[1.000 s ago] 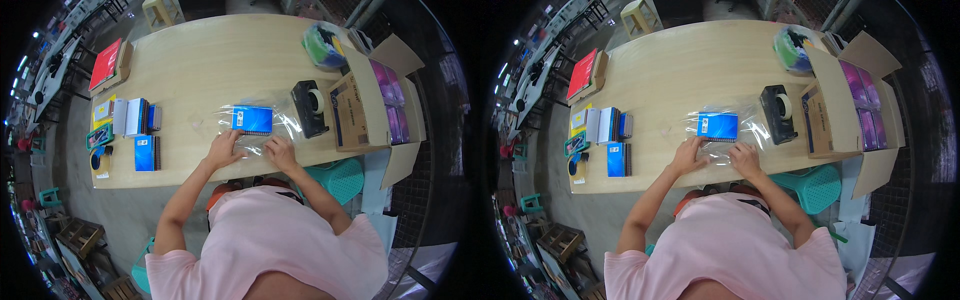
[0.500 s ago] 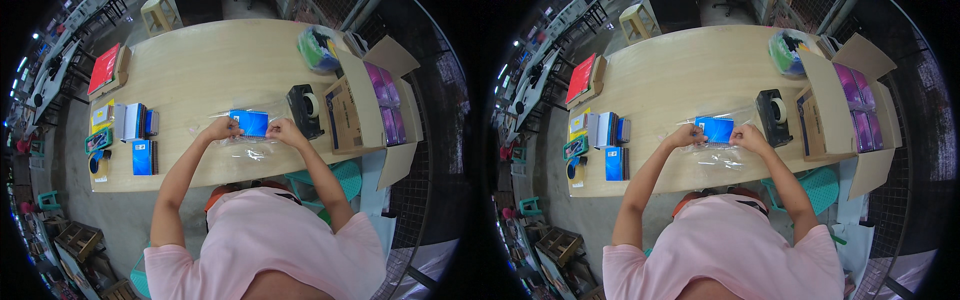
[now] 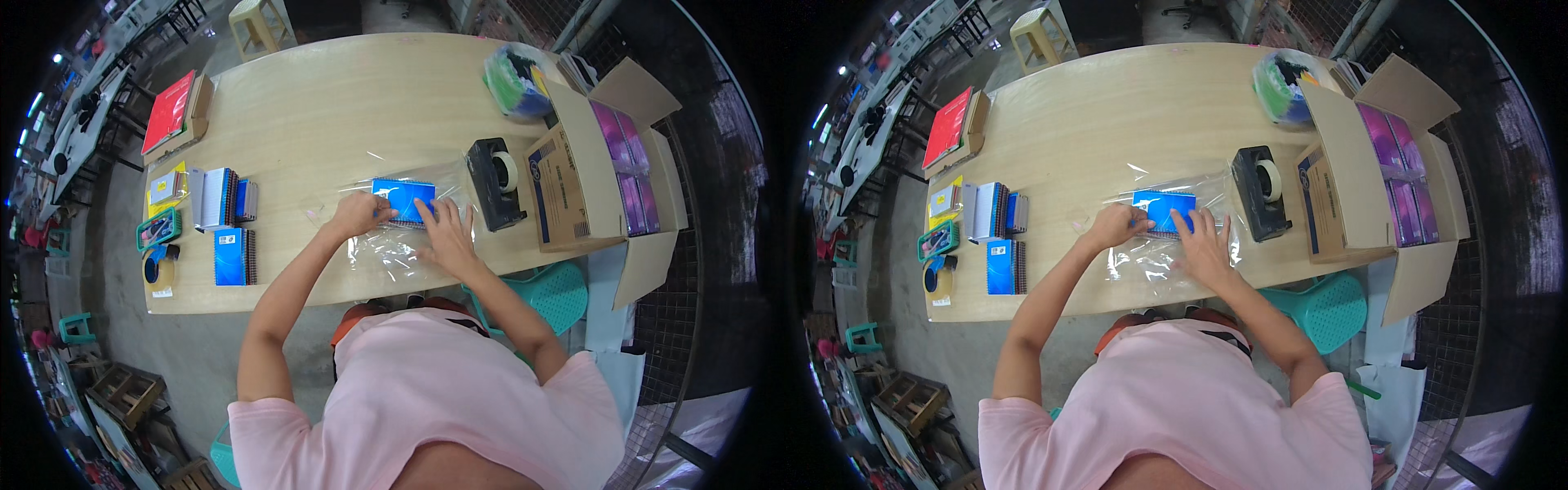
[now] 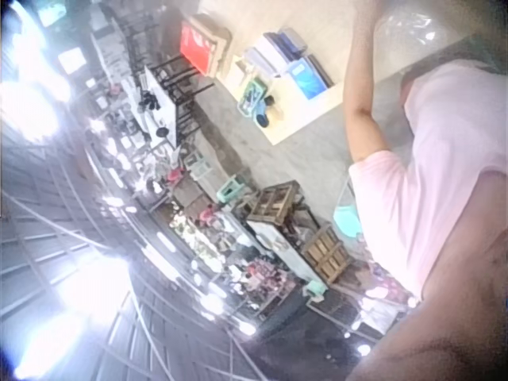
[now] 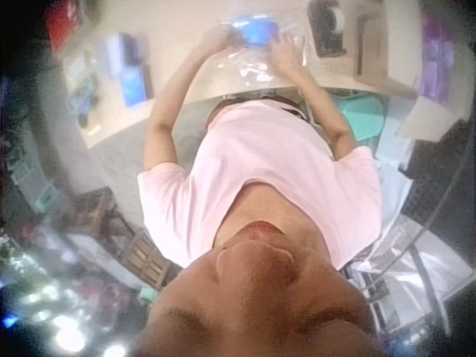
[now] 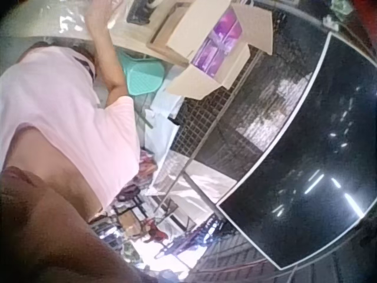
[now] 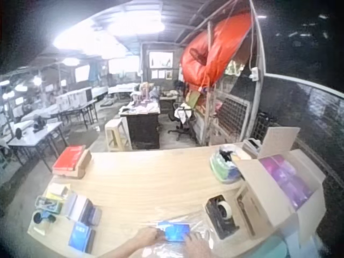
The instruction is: The person wraps spiral-bound notebooks in clear plastic bags at a wooden table. They place each notebook into a bag, smooth the plastic, and fold the edges to seal it before moving to the next item.
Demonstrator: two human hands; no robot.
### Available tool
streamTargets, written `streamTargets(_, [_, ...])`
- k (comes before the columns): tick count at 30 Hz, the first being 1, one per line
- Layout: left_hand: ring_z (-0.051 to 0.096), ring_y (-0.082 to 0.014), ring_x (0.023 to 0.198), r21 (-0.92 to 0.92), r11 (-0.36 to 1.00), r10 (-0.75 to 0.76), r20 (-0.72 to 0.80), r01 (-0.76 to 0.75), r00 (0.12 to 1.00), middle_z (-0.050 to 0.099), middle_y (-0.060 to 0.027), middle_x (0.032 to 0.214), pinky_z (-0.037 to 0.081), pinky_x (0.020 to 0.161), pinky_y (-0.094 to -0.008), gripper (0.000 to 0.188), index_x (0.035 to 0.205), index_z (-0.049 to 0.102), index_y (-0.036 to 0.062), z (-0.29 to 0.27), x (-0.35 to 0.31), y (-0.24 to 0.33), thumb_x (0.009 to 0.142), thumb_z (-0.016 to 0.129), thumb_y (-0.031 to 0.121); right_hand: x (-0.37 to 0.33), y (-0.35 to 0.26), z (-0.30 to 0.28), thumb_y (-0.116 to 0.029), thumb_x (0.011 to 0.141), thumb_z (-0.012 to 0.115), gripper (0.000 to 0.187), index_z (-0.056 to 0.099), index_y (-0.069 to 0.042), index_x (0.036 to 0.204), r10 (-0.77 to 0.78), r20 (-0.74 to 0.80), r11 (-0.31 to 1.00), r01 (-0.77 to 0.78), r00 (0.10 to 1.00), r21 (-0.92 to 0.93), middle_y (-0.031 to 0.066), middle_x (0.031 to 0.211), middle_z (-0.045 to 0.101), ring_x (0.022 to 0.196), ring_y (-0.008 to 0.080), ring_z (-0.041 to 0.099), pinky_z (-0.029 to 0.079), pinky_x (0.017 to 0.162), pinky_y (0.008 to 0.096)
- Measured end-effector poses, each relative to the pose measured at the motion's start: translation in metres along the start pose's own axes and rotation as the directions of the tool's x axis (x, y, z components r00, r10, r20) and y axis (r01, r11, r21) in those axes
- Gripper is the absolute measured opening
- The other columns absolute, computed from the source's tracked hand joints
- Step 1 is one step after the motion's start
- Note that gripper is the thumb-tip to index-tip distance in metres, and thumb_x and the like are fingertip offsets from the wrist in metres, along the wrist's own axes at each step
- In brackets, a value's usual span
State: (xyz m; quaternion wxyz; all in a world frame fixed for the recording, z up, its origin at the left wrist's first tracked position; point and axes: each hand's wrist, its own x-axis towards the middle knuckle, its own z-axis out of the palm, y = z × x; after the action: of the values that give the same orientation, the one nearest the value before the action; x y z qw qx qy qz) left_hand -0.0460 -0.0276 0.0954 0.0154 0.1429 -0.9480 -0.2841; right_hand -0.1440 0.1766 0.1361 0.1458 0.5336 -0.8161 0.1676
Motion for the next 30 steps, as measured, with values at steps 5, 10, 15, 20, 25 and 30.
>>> streamTargets(5, [0.065, -0.0277, 0.08, 0.113, 0.992, -0.039, -0.115, 0.052, 0.993, 0.068, -0.0064, 0.082, 0.05, 0.066, -0.0444, 0.026, 0.083, 0.07, 0.0135, -0.015, 0.001, -0.006, 0.083, 0.065, 0.039, 0.015, 0.058, 0.026, -0.021, 0.071, 0.074, 0.021, 0.07, -0.009, 0.088, 0.058, 0.347, 0.989, -0.101, 0.936, 0.108, 0.006, 0.087, 0.069, 0.09, 0.0215, 0.065, 0.047, 0.086, 0.0397])
streamTargets(10, [0.057, -0.0301, 0.097, 0.193, 0.981, 0.156, -0.687, -0.029, 0.709, 0.062, -0.007, 0.107, 0.043, 0.08, -0.0436, 0.025, 0.098, 0.065, 0.012, 0.013, -0.024, 0.022, 0.074, 0.072, 0.014, 0.036, 0.105, 0.046, -0.017, 0.077, 0.074, 0.016, 0.069, -0.001, 0.08, 0.09, 0.671, 0.733, -0.505, 0.736, 0.456, 0.0068, 0.07, 0.068, 0.065, 0.0139, 0.065, 0.05, 0.06, 0.0297])
streamTargets(15, [0.057, -0.0297, 0.105, 0.294, 0.917, 0.339, -0.219, -0.269, 0.915, 0.059, -0.0102, 0.12, 0.041, 0.097, -0.0499, 0.042, 0.12, 0.062, 0.0153, 0.062, -0.072, 0.059, 0.08, 0.069, 0.025, 0.05, 0.124, 0.074, -0.014, 0.08, 0.075, 0.016, 0.069, 0.0, 0.078, -0.019, 0.827, 0.481, -0.72, 0.562, 0.5, 0.0055, 0.067, 0.066, 0.059, 0.0097, 0.061, 0.047, 0.054, 0.0233])
streamTargets(20, [0.052, -0.0317, 0.11, -0.011, 1.0, 0.014, 0.521, -0.01, 0.853, 0.055, -0.0116, 0.126, 0.042, 0.096, -0.0451, 0.048, 0.127, 0.056, 0.0126, 0.057, -0.114, 0.061, 0.083, 0.067, 0.027, 0.06, 0.139, 0.091, -0.014, 0.079, 0.075, 0.018, 0.068, 0.001, 0.074, -0.088, 0.848, 0.423, -0.751, 0.523, 0.507, 0.0064, 0.063, 0.064, 0.057, 0.0123, 0.062, 0.049, 0.052, 0.025])
streamTargets(25, [0.043, -0.035, 0.124, 0.033, 0.997, 0.078, -0.197, -0.073, 0.977, 0.045, -0.0142, 0.137, 0.036, 0.103, -0.0486, 0.062, 0.133, 0.049, 0.0116, 0.054, -0.071, 0.085, 0.08, 0.07, 0.035, 0.064, 0.143, 0.092, -0.016, 0.081, 0.074, 0.017, 0.068, -0.002, 0.073, -0.086, 0.889, 0.448, -0.78, 0.449, 0.437, 0.0055, 0.065, 0.065, 0.057, 0.0103, 0.061, 0.045, 0.051, 0.0222])
streamTargets(30, [0.036, -0.036, 0.131, 0.19, 0.981, 0.015, -0.295, 0.043, 0.955, 0.038, -0.016, 0.142, 0.025, 0.108, -0.0589, 0.073, 0.142, 0.04, 0.0158, 0.073, -0.039, 0.076, 0.08, 0.069, 0.043, 0.058, 0.147, 0.1, -0.019, 0.081, 0.073, 0.02, 0.068, -0.001, 0.074, -0.032, 0.869, 0.544, -0.721, 0.494, 0.43, 0.0058, 0.064, 0.065, 0.055, 0.0098, 0.059, 0.045, 0.05, 0.024])
